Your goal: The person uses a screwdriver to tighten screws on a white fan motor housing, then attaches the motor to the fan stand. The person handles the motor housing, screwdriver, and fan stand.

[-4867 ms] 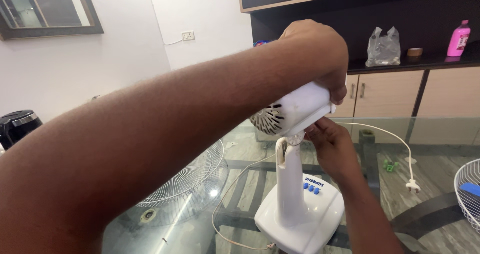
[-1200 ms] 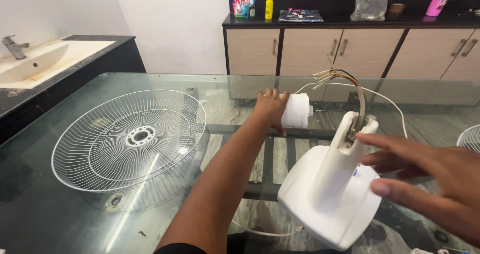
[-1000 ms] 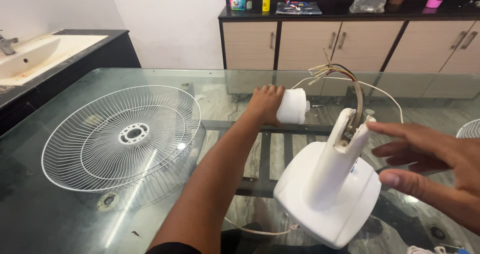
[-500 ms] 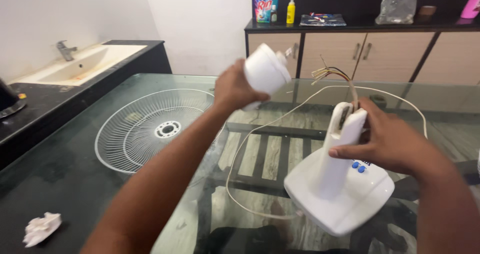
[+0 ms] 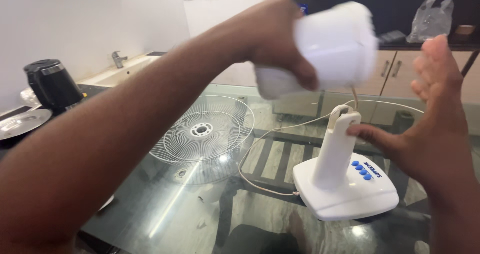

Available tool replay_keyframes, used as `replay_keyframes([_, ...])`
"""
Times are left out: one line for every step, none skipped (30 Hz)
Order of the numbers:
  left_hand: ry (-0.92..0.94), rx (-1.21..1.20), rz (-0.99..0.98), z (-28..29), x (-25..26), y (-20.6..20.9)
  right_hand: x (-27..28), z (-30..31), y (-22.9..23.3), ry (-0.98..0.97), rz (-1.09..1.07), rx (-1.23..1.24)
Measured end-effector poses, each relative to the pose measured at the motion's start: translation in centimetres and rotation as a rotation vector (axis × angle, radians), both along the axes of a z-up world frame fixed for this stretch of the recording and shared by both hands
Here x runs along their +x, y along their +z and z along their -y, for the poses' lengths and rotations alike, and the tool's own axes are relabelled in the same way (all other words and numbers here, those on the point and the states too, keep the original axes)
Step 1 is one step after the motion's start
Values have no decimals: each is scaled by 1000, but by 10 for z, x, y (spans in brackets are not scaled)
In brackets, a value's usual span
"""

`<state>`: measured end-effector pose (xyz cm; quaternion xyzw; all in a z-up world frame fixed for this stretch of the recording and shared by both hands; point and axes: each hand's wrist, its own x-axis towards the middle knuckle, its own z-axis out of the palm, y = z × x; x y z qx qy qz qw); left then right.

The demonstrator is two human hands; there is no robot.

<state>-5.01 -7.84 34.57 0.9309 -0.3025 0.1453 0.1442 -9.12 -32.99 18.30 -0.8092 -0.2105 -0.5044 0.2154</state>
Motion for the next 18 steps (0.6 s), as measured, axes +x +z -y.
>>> replay_keyframes([-35,51,-43,10,-16,6,-6,-3,1,-12,105,-72])
replay_keyframes([-61,123,-44,22,-30,10,-12,-5,3,-6,164,-88])
replay_keyframes([-87,194,-46,33,-41,10,-17,-6,4,0,224,-103])
replay_keyframes([-87,210,-76,42,-48,11,-22,-5,5,4,284,-120])
replay_keyframes([-86,226,-105,51,-49,11,-26,-3,5,182,182,6])
replay_keyframes([-89,240,-131,61,-46,12,-30,4,7,356,79,127])
replay_keyframes([-76,278,-90,70,-39,16,-32,8,7,439,45,194])
replay_keyframes([-62,314,-47,79,-27,20,-33,12,5,522,15,263])
replay_keyframes([-48,351,-5,89,-13,27,-32,15,2,516,57,280])
replay_keyframes([-183,224,-123,100,0,37,-29,16,2,572,80,348])
replay_keyframes([-318,96,-240,108,12,47,-23,16,2,638,105,409])
replay_keyframes([-441,-31,-300,104,22,51,-17,14,1,763,106,525])
replay_keyframes([-569,-147,-368,102,28,52,-15,14,-1,863,98,637])
replay_keyframes([-690,-271,-370,96,30,51,-13,14,-1,964,95,748])
replay_keyframes([-811,-395,-372,92,29,48,-13,13,-3,1037,82,856])
replay_keyframes([-724,-401,-266,90,27,38,-13,15,-2,1102,79,958])
replay_keyframes([-636,-407,-162,87,23,17,-13,19,-1,1112,40,1006])
replay_keyframes([-549,-411,-61,87,18,-6,-12,21,1,1119,1,1057])
